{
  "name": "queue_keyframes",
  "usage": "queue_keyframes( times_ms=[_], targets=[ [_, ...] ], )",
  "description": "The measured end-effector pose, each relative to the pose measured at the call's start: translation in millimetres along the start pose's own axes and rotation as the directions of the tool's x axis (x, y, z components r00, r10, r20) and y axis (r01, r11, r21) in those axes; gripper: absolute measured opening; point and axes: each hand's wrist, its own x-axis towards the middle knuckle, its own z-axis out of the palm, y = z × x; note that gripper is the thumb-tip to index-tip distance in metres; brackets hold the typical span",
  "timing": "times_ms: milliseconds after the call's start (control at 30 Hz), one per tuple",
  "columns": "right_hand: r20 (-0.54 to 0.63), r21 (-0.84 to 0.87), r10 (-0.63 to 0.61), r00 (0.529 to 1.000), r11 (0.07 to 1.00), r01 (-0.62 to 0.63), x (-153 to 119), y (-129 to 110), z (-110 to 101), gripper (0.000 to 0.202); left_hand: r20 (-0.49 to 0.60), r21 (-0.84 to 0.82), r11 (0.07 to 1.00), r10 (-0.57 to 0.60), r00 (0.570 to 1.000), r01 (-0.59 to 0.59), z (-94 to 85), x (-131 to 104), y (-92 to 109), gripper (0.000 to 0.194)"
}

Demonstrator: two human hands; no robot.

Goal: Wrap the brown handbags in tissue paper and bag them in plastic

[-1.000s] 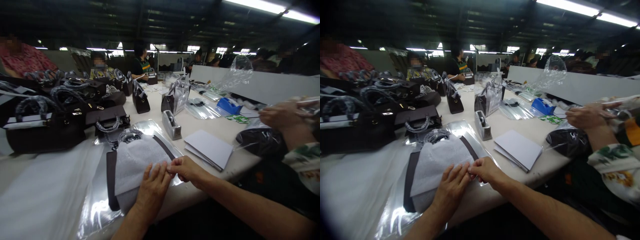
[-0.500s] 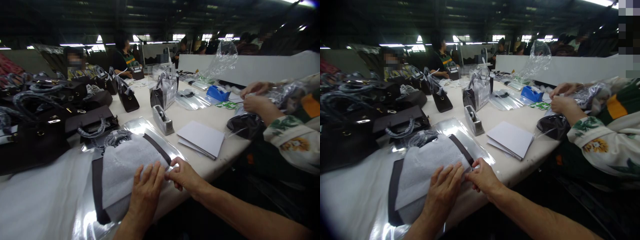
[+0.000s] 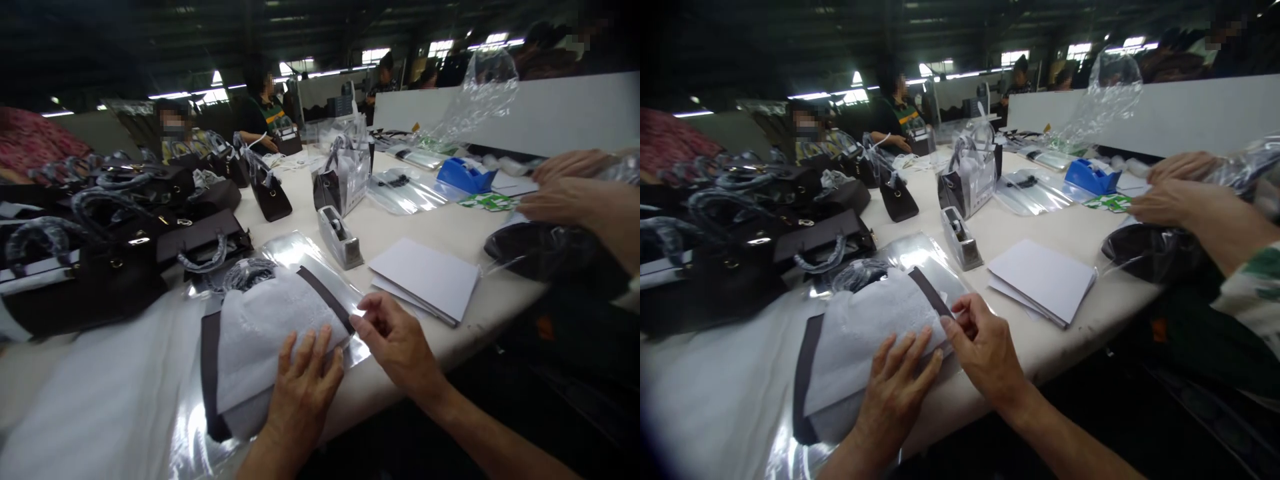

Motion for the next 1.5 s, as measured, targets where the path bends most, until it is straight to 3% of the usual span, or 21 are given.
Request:
queue_keyframes(
  times_ms=[100,233,333,400,467,533,600,700,800,867,967,1033,1100,1167,1300,1433,1500],
  targets=[
    [0.181,0.176,-0.074,0.981,0.983,0.042,22,-17,11,0.025,0.004,0.038,0.999,0.009,1.000,-0.009,-0.4,1,3,0.018],
    [0.325,-0.030,-0.017,0.946,0.999,0.028,37,-13,30,0.037,-0.015,0.010,1.000,0.020,1.000,-0.020,-13.8,-6,9,0.011],
    [0.409,-0.273,-0.191,0.892,0.907,0.319,34,-19,37,0.041,-0.151,0.012,0.991,-0.132,0.980,0.135,-34.5,-30,12,0.015],
    [0.488,-0.355,-0.387,0.782,0.731,0.583,28,-29,45,0.045,-0.276,0.074,0.934,-0.316,0.908,0.348,-48.1,-52,11,0.021],
    [0.574,-0.312,-0.569,0.589,0.514,0.799,22,-38,60,0.051,-0.361,0.110,0.818,-0.496,0.789,0.565,-57.7,-72,6,0.033],
    [0.644,-0.226,-0.655,0.395,0.331,0.916,19,-42,78,0.060,-0.350,0.086,0.709,-0.636,0.688,0.700,-62.3,-86,-2,0.047],
    [0.686,-0.197,-0.662,0.302,0.231,0.953,20,-41,97,0.057,-0.278,0.042,0.670,-0.705,0.652,0.741,-63.2,-90,-9,0.049],
    [0.680,-0.223,-0.680,0.273,0.163,0.961,23,-33,114,0.038,-0.211,-0.064,0.664,-0.738,0.641,0.745,-63.5,-85,-14,0.035],
    [0.595,-0.240,-0.749,0.290,0.179,0.954,23,-26,121,0.038,-0.161,-0.266,0.567,-0.823,0.544,0.779,-67.9,-74,-17,0.012],
    [0.533,-0.205,-0.780,0.327,0.256,0.945,22,-25,120,0.037,-0.090,-0.393,0.472,-0.874,0.478,0.789,-73.0,-66,-21,0.007],
    [0.483,-0.045,-0.774,0.410,0.446,0.894,22,-25,115,0.035,0.001,-0.499,0.373,-0.902,0.431,0.782,-80.1,-57,-29,0.006],
    [0.496,0.076,-0.760,0.419,0.519,0.851,24,-23,109,0.039,0.031,-0.513,0.316,-0.923,0.385,0.798,-82.9,-53,-34,0.006],
    [0.529,0.148,-0.767,0.364,0.505,0.850,26,-20,104,0.045,0.063,-0.517,0.248,-0.943,0.326,0.819,-83.5,-50,-37,0.007],
    [0.556,0.188,-0.787,0.269,0.434,0.881,27,-15,100,0.051,0.105,-0.534,0.198,-0.949,0.297,0.822,-82.2,-48,-40,0.007],
    [0.612,0.210,-0.783,0.110,0.295,0.932,28,-10,99,0.056,0.172,-0.561,0.152,-0.940,0.294,0.814,-75.5,-47,-47,0.008],
    [0.639,0.198,-0.769,-0.005,0.158,0.967,29,-8,101,0.053,0.209,-0.569,0.102,-0.942,0.263,0.816,-69.0,-52,-54,0.007],
    [0.654,0.181,-0.755,-0.053,0.088,0.979,30,-5,102,0.049,0.236,-0.573,0.092,-0.933,0.272,0.815,-68.6,-54,-56,0.008]
  ],
)
